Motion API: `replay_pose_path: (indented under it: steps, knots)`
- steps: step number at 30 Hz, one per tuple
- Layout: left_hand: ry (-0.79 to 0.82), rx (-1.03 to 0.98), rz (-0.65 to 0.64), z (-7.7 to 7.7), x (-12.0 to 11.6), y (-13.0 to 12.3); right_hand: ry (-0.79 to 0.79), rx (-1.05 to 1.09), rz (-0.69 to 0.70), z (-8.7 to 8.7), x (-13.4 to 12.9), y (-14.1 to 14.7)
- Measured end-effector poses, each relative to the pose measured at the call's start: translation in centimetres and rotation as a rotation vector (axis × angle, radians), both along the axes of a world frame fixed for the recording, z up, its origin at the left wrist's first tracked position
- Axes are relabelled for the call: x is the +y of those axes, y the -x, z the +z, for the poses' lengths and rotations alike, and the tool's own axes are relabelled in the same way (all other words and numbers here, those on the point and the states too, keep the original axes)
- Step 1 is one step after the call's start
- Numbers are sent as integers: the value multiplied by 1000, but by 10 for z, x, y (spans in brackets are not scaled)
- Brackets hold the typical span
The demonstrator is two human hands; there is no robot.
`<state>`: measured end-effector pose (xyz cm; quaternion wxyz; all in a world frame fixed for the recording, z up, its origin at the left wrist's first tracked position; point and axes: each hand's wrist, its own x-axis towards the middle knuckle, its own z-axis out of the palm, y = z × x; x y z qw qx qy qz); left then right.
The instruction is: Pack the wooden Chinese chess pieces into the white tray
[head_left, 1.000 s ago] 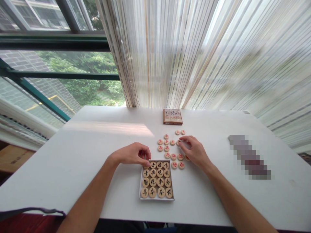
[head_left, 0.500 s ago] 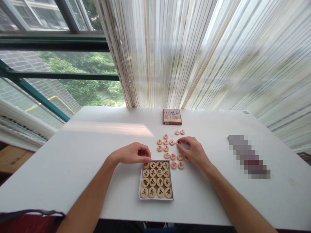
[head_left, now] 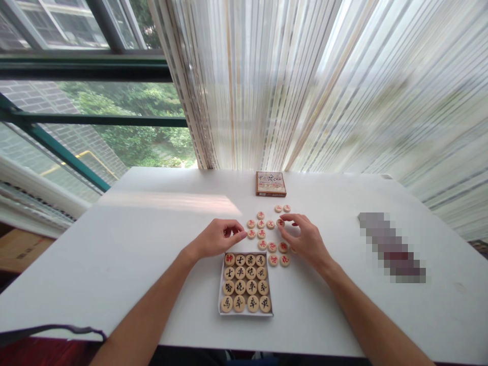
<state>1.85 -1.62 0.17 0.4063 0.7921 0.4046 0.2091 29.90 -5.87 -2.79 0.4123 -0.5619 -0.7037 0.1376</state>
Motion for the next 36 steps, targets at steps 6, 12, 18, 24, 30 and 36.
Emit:
replay_pose_path:
  steps: [6, 12, 18, 24, 30, 36]
  knots:
    - [-15, -120, 26, -2, -8, -13, -85, 62, 138, 12, -17, 21]
    - [-2, -189, 28, -1, -14, -18, -170, 93, 282, 10, -26, 38]
    - [28, -235, -8, -3, -19, -21, -219, 119, 360, 10, -29, 44]
    - [31, -222, -5, -5, -20, -25, -211, 123, 359, 9, -32, 47]
    - [53, -242, -7, -5, -19, -25, -192, 114, 334, 7, -33, 48]
    - [87, -261, -22, -2, -19, -23, -202, 132, 319, 8, -32, 47]
